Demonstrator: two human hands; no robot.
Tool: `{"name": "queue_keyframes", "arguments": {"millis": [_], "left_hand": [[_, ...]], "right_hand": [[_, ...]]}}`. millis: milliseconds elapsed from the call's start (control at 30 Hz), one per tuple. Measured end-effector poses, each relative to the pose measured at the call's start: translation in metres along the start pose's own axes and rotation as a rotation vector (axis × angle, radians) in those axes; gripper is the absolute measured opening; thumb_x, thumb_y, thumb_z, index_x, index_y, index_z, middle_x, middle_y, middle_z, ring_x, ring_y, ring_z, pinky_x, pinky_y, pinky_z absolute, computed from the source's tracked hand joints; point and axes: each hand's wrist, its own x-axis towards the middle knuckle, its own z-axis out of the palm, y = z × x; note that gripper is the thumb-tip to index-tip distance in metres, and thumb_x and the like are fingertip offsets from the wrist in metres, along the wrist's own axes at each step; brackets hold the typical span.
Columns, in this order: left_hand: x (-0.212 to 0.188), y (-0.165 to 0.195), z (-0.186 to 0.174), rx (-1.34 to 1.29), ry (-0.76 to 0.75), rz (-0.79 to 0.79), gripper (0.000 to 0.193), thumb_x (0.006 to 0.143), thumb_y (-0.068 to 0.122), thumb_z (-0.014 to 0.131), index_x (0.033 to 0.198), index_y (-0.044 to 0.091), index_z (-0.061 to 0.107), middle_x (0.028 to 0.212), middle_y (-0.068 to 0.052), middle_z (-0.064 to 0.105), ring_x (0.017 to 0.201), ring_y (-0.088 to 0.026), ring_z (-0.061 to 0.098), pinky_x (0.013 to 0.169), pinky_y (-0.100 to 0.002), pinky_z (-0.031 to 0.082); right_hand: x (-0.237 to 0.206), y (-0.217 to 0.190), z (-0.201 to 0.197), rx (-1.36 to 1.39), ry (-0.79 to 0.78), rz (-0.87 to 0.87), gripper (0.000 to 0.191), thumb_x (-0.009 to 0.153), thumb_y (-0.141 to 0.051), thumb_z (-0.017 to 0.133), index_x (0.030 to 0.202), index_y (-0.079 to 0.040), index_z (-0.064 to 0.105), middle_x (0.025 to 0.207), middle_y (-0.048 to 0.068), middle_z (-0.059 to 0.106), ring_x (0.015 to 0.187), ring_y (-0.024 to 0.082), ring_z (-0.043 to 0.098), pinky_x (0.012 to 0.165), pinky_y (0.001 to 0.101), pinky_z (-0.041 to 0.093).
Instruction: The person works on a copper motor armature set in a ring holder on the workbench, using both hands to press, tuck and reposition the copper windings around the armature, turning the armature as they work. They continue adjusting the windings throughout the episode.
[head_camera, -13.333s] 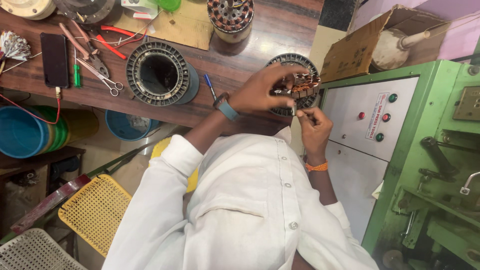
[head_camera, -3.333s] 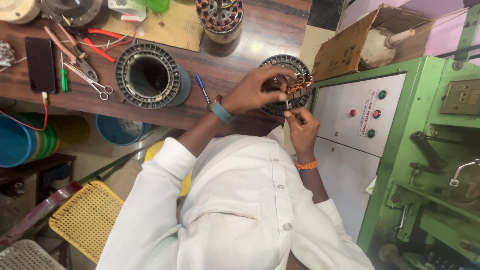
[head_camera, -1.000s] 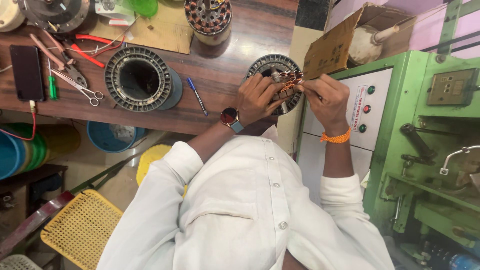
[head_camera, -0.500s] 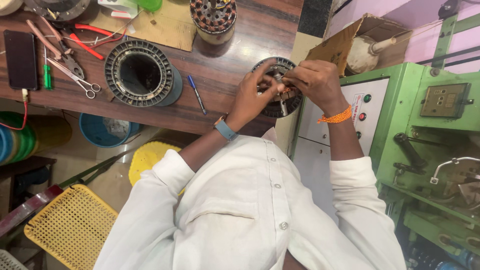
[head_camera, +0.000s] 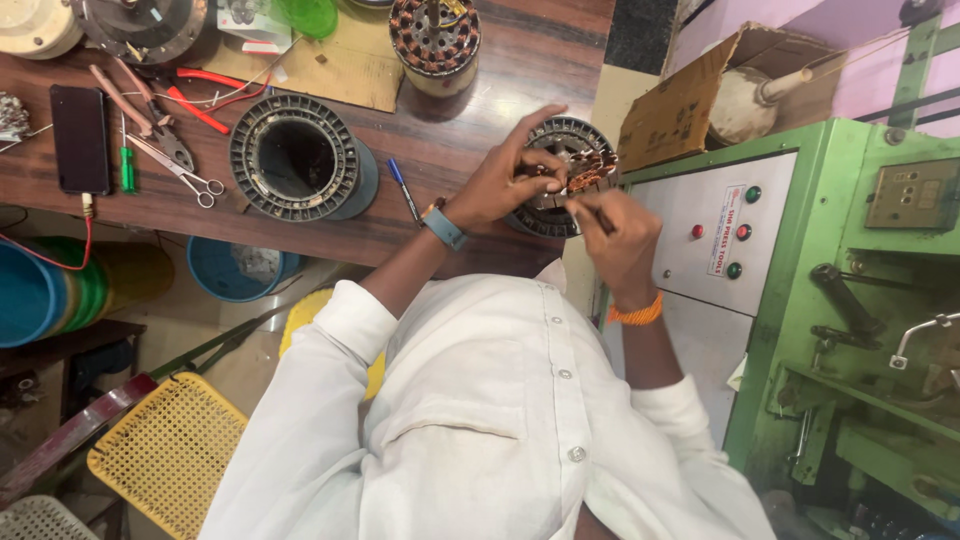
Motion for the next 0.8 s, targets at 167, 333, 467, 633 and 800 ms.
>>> {"name": "queue_keyframes", "arguments": {"millis": [167, 333, 467, 633, 800], "left_hand": [[-0.001, 0.000, 0.001, 0.142, -0.022, 0.098, 0.064, 0.096, 0.005, 0.072, 0.153, 0.014, 0.044, 0.111, -0.005, 0.074, 0.113, -0.013, 0.071, 0.104, -0.032, 0.057], [0.004, 0.013, 0.006, 0.239, -0.004, 0.058, 0.034, 0.097, 0.012, 0.073, 0.130, 0.012, 0.066, 0.116, -0.002, 0.075, 0.100, -0.013, 0.070, 0.084, -0.029, 0.057], [-0.002, 0.026, 0.018, 0.495, 0.103, 0.144, 0.047, 0.084, 0.025, 0.083, 0.126, 0.011, 0.067, 0.100, -0.001, 0.072, 0.089, -0.017, 0.061, 0.075, -0.031, 0.052], [-0.012, 0.020, 0.049, 1.010, 0.279, 0.356, 0.043, 0.084, 0.029, 0.085, 0.121, 0.014, 0.070, 0.101, -0.004, 0.065, 0.096, -0.021, 0.058, 0.080, -0.038, 0.052], [-0.013, 0.001, 0.049, 1.116, 0.367, 0.540, 0.045, 0.084, 0.026, 0.086, 0.122, 0.008, 0.069, 0.109, -0.003, 0.066, 0.098, -0.020, 0.061, 0.080, -0.034, 0.054]], "right_hand": [[-0.042, 0.021, 0.021, 0.188, 0.056, 0.324, 0.014, 0.095, -0.008, 0.080, 0.089, 0.001, 0.071, 0.066, 0.002, 0.057, 0.058, 0.010, 0.045, 0.052, 0.0297, 0.034], [-0.074, 0.054, 0.045, 0.623, 0.131, 0.550, 0.020, 0.098, -0.014, 0.075, 0.085, -0.002, 0.065, 0.069, -0.005, 0.054, 0.059, 0.004, 0.042, 0.052, 0.0245, 0.032], [-0.088, 0.065, 0.047, 0.696, 0.146, 0.621, 0.017, 0.097, -0.013, 0.075, 0.087, -0.003, 0.066, 0.068, -0.006, 0.052, 0.058, 0.004, 0.042, 0.053, 0.0226, 0.032], [-0.066, 0.071, 0.003, 0.328, 0.152, 0.323, 0.009, 0.098, -0.008, 0.077, 0.101, 0.000, 0.074, 0.086, 0.001, 0.066, 0.075, 0.008, 0.055, 0.066, 0.0253, 0.042], [-0.015, 0.049, -0.041, -0.015, 0.047, 0.105, 0.013, 0.093, -0.008, 0.084, 0.098, 0.002, 0.077, 0.078, 0.009, 0.063, 0.066, 0.016, 0.053, 0.059, 0.0280, 0.039]]}}
